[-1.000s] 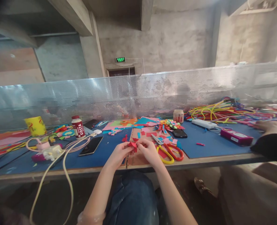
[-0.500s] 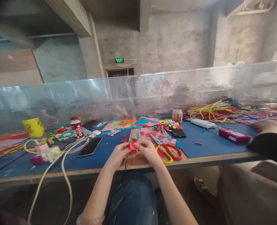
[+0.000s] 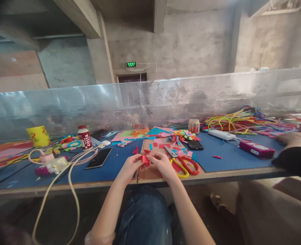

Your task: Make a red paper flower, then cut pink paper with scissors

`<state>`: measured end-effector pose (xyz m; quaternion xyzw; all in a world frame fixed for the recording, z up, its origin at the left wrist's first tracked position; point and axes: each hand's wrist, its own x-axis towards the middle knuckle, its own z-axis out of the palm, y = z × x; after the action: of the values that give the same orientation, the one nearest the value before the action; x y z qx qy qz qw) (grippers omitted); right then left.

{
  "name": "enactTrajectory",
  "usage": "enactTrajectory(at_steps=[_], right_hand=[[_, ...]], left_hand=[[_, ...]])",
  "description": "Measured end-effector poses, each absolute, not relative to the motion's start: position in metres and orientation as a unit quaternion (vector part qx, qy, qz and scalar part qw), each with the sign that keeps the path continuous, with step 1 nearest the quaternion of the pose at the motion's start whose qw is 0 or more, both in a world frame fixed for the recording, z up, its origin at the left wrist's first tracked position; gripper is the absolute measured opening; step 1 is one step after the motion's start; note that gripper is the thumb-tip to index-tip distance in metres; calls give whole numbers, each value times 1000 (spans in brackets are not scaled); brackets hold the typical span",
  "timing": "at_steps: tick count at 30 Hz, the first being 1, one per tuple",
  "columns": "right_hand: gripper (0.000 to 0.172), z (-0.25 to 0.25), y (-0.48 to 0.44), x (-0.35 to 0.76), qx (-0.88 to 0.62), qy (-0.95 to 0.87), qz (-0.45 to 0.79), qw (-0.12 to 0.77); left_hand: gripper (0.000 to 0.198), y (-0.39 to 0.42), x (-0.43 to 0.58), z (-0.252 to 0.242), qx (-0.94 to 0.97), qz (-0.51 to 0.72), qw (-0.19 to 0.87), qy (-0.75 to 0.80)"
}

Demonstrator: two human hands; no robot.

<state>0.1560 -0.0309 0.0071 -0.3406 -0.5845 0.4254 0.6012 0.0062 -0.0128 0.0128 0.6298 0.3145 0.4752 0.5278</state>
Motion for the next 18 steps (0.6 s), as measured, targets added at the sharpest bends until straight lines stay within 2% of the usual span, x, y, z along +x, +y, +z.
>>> enactTrajectory(at_steps=[9, 15, 18], right_hand=[[27, 5, -29, 156, -342, -604, 399, 600], [49, 4, -27, 156, -377, -617, 354, 593], [43, 5, -29, 152, -386, -650, 316, 574]], left_hand=[[19, -14, 6, 12, 638, 489, 508, 309], [21, -10, 8, 9, 605, 543, 480, 329], [19, -8, 9, 9, 581, 576, 462, 343]])
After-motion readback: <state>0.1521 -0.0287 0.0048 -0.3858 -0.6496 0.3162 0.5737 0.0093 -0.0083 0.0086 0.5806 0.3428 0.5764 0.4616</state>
